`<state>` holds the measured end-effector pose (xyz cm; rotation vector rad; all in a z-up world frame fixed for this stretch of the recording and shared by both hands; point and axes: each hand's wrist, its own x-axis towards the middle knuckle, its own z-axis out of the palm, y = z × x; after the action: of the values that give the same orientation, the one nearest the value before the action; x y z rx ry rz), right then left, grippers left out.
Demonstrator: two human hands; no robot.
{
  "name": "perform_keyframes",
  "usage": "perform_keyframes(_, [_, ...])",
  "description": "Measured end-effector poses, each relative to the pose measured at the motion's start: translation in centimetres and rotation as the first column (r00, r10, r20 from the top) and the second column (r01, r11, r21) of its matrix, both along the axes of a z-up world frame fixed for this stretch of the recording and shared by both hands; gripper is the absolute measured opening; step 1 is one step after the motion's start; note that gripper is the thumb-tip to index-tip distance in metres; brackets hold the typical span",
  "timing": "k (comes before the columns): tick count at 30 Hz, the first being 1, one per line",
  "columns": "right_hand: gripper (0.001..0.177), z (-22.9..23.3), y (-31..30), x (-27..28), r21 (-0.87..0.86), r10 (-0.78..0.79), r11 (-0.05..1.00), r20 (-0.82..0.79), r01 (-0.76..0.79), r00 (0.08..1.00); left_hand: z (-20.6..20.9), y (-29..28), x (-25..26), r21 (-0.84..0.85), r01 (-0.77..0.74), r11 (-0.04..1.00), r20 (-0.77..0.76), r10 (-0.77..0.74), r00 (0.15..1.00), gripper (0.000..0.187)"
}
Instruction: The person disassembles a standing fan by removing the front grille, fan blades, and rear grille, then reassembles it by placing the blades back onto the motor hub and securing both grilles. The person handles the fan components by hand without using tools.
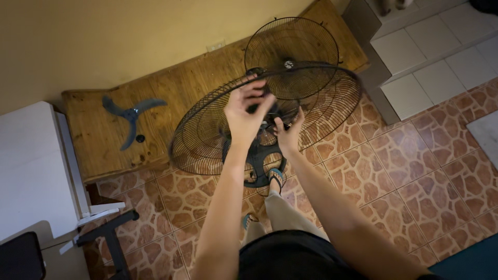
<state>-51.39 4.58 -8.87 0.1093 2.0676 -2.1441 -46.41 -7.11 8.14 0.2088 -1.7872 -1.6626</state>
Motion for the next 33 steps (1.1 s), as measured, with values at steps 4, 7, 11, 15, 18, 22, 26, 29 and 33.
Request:
perform_keyframes(4, [0.085, 0.2, 0.1, 0.0, 0.001, -0.007, 1.0, -0.042, 0.007, 0.999, 2.7, 1.0, 1.2, 0.477, 0.453, 0.753, -0.361, -0.302, 0.882, 0.055])
perform_keyframes(7, [0.085, 0.1, 0.1, 0.1, 0.0, -0.001, 1.0, -0.038, 0.001, 0.999, 4.2, 0.9, 0.6, 0.655, 0.399, 0.641, -0.31, -0.253, 0.917, 0.056])
perform_keyframes(11, [0.086, 0.0, 0.5, -0.2, 0.059, 0.025, 0.998, -0.088, -0.02, 0.996, 5.3, 0.7, 0.4, 0.682, 0.307, 0.664, -0.224, -0.209, 0.952, 0.048])
perform_keyframes(15, [0.09, 0.1, 0.6, -0.3, 0.0, 0.043, 0.999, -0.026, -0.043, 0.999, 5.9, 0.7, 0.4, 0.684, 0.242, 0.688, -0.162, -0.18, 0.97, 0.048])
perform_keyframes(18, [0.097, 0.6, 0.8, 0.1, 0.07, 0.038, 0.997, -0.05, -0.035, 0.998, 6.3, 0.5, 0.8, 0.7, 0.238, 0.673, -0.169, -0.167, 0.971, 0.044])
perform_keyframes(22, [0.106, 1.2, 1.1, 0.3, 0.207, 0.017, 0.978, -0.113, 0.007, 0.993, 6.2, -0.5, 1.1, 0.71, 0.215, 0.671, -0.157, -0.147, 0.977, 0.039])
perform_keyframes(26, [0.11, 2.1, 0.1, -0.3, 0.174, -0.038, 0.984, -0.007, 0.038, 0.999, 6.2, -2.6, 0.0, 0.738, 0.271, 0.618, -0.184, -0.202, 0.962, 0.041])
perform_keyframes(29, [0.112, 2.5, -0.2, -0.7, 0.181, -0.034, 0.983, 0.043, 0.025, 0.998, 5.7, -2.9, -1.1, 0.725, 0.302, 0.619, -0.225, -0.201, 0.953, 0.041])
perform_keyframes(33, [0.119, 2.0, -0.3, -1.1, 0.156, -0.045, 0.988, 0.159, 0.02, 0.986, 4.7, -3.2, -2.2, 0.731, 0.336, 0.594, -0.257, -0.217, 0.942, 0.045])
